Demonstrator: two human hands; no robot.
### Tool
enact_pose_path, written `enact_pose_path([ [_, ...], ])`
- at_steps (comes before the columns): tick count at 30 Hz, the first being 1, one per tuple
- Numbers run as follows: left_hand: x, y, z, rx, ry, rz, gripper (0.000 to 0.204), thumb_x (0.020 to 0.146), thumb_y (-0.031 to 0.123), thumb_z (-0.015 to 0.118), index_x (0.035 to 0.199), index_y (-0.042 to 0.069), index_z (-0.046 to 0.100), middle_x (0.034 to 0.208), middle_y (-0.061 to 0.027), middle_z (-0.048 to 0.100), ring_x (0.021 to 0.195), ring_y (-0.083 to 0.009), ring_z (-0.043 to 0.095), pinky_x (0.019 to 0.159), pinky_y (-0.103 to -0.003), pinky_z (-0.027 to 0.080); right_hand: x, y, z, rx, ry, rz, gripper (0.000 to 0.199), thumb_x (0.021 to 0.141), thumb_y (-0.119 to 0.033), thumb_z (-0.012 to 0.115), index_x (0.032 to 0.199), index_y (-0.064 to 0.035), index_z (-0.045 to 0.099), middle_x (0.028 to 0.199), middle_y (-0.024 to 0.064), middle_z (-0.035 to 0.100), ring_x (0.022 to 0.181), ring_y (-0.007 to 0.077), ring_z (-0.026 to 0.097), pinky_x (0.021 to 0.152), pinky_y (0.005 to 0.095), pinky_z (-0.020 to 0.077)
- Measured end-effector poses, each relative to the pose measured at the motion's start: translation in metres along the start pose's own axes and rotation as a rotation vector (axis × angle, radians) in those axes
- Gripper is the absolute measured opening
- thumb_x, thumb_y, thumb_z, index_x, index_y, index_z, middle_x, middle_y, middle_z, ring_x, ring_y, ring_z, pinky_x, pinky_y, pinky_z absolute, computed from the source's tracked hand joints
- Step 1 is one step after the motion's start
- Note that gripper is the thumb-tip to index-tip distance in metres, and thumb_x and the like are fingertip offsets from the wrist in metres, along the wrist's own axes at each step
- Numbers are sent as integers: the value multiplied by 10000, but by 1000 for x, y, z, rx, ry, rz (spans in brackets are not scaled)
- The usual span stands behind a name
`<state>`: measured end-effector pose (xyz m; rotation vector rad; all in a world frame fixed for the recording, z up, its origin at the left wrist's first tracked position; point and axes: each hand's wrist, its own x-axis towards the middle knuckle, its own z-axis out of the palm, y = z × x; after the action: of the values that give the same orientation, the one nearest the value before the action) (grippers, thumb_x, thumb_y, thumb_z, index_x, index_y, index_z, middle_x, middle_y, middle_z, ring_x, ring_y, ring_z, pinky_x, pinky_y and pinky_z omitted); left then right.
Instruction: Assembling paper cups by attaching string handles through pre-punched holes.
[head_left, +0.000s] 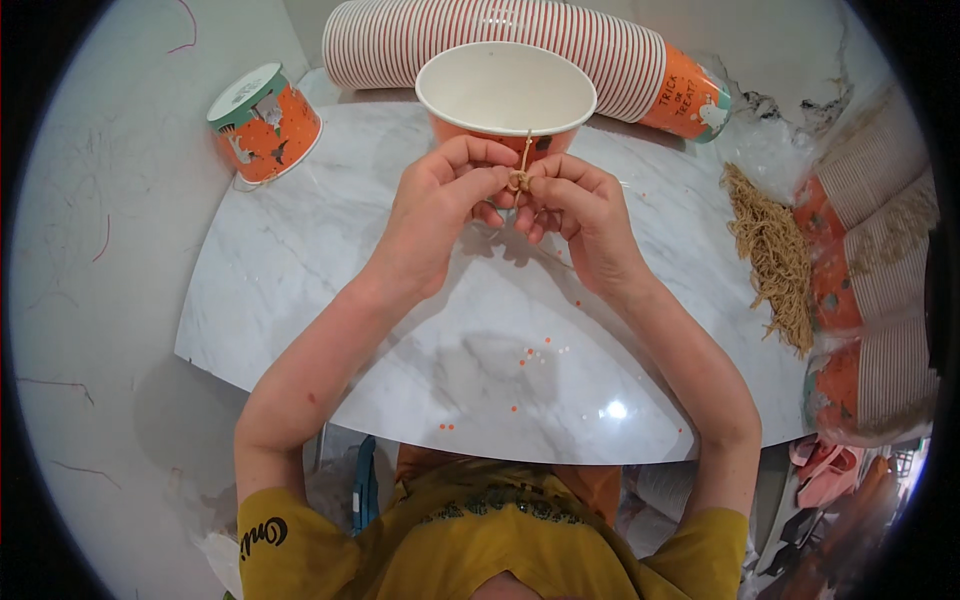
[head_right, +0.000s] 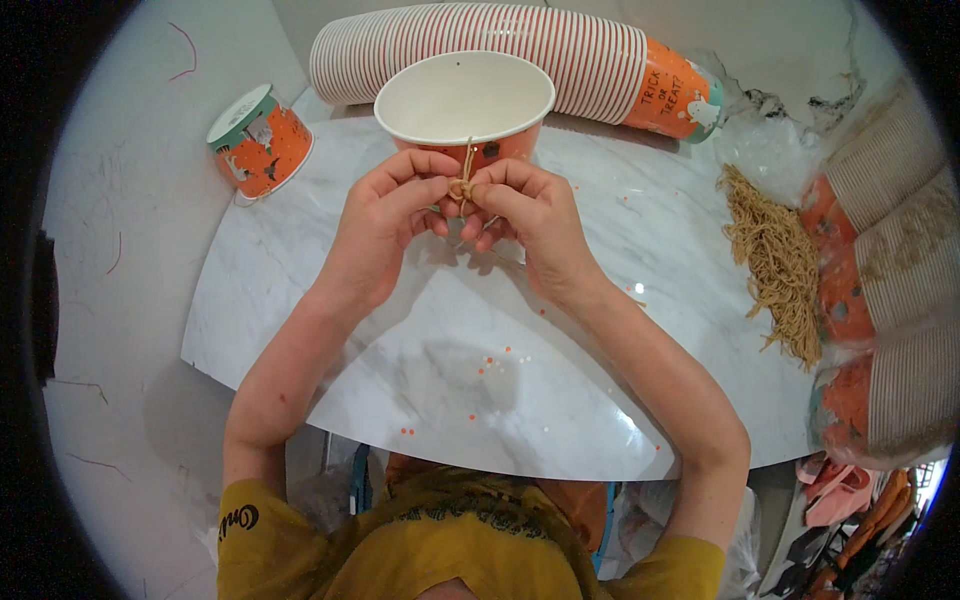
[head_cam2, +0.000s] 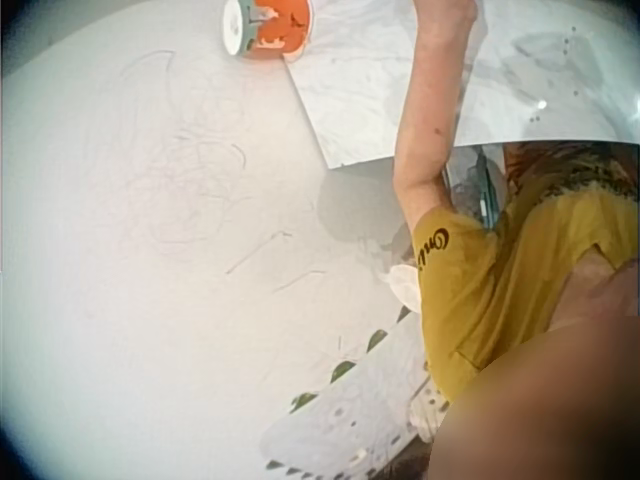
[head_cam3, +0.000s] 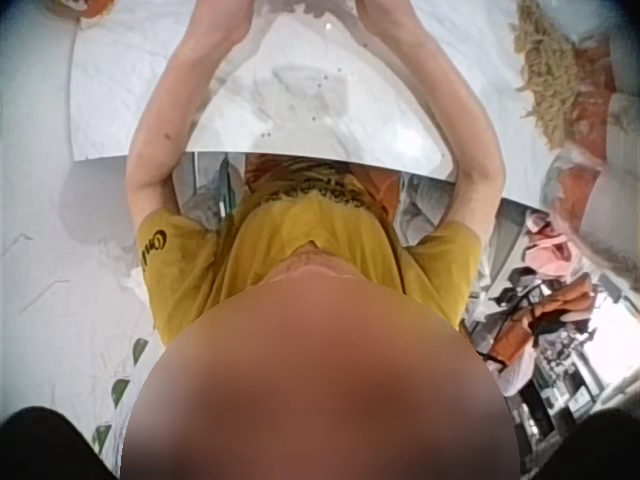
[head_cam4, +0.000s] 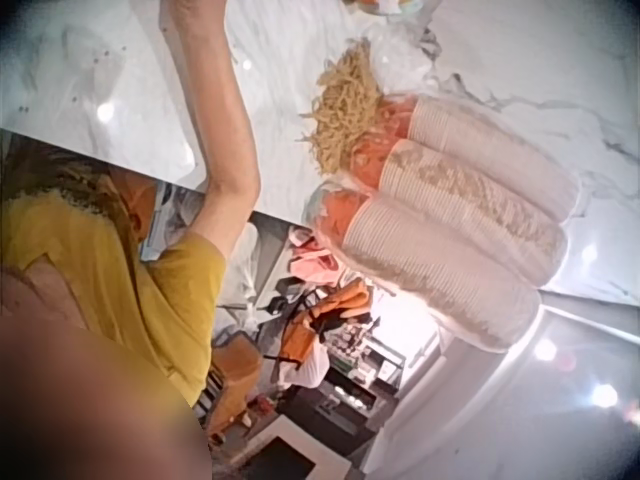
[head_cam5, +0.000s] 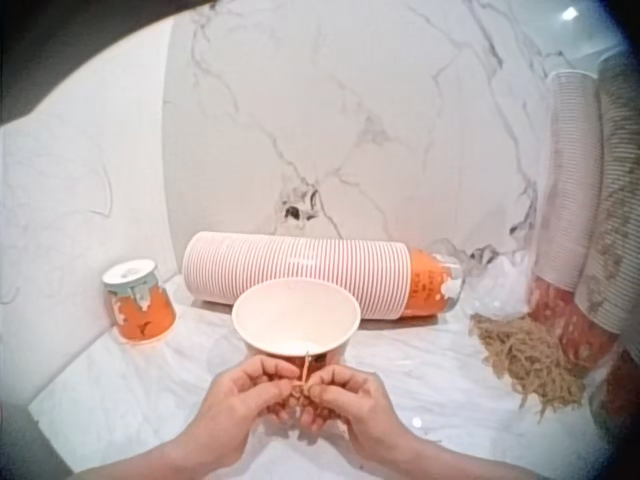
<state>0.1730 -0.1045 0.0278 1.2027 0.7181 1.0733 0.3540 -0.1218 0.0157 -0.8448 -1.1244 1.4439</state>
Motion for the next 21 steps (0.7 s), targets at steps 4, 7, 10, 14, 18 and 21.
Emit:
enact_pose_path([
  [4,0,-2,1,46,14,21,204,938,189,642,1055,22,646,904,-20,665,815,-87,612,699,-252,479,1,3,-1,-37,2,-8,129,919,-141,622,938,-18,657,841,59,687,687,113,649,597,252,496],
  [7,0,-2,3,66,-5,39,223,928,209,672,1052,25,651,906,-17,670,797,-79,603,697,-249,475,0,5,-5,-56,-9,-28,135,917,-147,628,940,-17,655,845,60,684,691,115,651,594,256,497],
  [10,-1,0,5,96,-18,55,208,914,199,699,1018,23,662,886,-18,674,766,-73,596,682,-239,470,1,7,-5,-71,-31,-51,134,910,-151,627,923,-18,645,853,64,681,701,123,658,599,262,509],
  [14,1,-3,2,92,-16,44,175,912,178,706,982,21,673,850,-12,668,736,-70,586,667,-227,470,1,9,-5,-95,-66,-69,122,900,-132,588,911,-19,632,859,72,680,719,136,670,610,272,528],
  [18,1,-1,0,-31,-10,-50,130,927,160,692,949,32,682,831,-5,662,715,-64,582,657,-218,475,0,7,-5,-73,-68,-75,150,907,-122,527,901,-10,627,859,89,678,720,156,678,609,287,539],
  [21,1,-3,-2,-72,-26,-91,128,939,166,681,976,43,678,837,7,657,728,-55,586,657,-209,476,0,9,-7,-53,-63,-89,169,936,-155,510,944,-11,598,838,97,665,670,173,676,577,287,535],
])
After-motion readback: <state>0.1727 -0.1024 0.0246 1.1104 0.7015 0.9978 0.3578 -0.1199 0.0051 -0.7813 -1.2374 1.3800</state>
